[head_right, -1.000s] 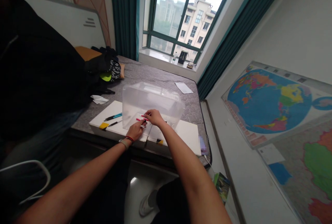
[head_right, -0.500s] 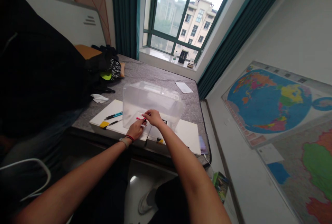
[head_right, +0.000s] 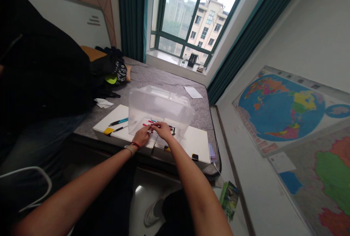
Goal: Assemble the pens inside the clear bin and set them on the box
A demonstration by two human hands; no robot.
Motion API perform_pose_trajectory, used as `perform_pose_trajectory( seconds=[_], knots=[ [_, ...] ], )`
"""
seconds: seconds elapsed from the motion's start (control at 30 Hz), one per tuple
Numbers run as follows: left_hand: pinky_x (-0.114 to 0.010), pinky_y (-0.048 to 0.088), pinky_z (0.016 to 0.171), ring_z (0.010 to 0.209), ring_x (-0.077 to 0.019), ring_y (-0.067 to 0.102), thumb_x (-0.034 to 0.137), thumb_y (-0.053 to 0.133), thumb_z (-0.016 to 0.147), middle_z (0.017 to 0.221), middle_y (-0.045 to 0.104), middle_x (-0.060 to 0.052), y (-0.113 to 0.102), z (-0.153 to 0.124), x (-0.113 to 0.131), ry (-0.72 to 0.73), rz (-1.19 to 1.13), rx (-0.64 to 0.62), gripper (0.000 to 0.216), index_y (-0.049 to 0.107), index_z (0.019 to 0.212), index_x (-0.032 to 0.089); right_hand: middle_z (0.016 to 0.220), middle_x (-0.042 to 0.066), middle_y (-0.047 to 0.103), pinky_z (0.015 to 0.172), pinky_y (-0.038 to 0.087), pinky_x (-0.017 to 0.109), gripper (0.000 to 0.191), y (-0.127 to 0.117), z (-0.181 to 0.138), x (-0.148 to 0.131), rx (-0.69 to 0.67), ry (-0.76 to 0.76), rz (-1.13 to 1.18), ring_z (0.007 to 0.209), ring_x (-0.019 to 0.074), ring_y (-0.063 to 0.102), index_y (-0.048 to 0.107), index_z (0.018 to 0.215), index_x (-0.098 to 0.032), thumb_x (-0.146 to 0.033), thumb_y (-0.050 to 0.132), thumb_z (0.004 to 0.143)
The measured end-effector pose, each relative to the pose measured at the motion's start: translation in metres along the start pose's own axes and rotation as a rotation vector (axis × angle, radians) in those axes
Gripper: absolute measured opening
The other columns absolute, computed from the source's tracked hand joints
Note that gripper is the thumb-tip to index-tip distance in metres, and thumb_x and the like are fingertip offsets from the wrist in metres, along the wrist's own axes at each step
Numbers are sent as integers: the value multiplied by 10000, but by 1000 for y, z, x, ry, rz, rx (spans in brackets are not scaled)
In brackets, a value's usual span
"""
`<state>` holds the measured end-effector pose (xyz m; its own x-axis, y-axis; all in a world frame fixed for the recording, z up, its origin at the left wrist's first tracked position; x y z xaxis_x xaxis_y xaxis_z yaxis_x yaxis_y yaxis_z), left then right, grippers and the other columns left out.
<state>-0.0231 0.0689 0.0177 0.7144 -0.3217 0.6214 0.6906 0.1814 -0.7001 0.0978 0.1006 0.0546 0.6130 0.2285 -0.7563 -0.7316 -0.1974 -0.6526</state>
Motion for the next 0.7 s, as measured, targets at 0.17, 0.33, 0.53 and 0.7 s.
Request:
perform_pose_trajectory(
  seconds=[0.17,0.33,0.53,0.7],
  knots=[
    [-288,457,780,928,-216,639,339,371,970,1011,688,-88,2,1,-2,-30,19,-9,328,569,1197,209,962,70,728,709,539,267,318,-28,-1,19,253,105,106,777,154,672,674,1093,-165,-360,516,897],
    [-297,459,806,962,-224,635,297,418,941,1041,688,-95,5,1,-7,-43,18,-6,327,572,1217,211,908,59,721,649,541,251,254,-74,8,16,334,137,112,674,135,667,675,1045,-161,-298,549,872],
    [-289,457,820,996,-221,630,257,442,917,1076,692,-81,5,1,-4,-31,-10,-46,331,579,1218,236,865,39,736,737,522,278,161,-45,9,-2,28,40,-38,737,159,670,739,909,-185,-291,659,818],
    [-292,458,796,993,-225,636,202,454,881,1089,693,-64,7,1,-6,-22,-1,-97,383,565,1243,261,809,9,741,761,498,274,146,-5,-1,-5,-32,-45,-6,770,168,666,760,903,-213,-268,651,824]
  ],
)
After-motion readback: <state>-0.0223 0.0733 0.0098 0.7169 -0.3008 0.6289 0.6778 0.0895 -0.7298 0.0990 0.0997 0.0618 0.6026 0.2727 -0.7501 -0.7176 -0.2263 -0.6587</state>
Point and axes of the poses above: each hand's wrist, its own z-axis towards the middle knuckle, its own y-axis out of the palm, x = y × z, the point moved 8 cm from there along z, towards the middle knuckle
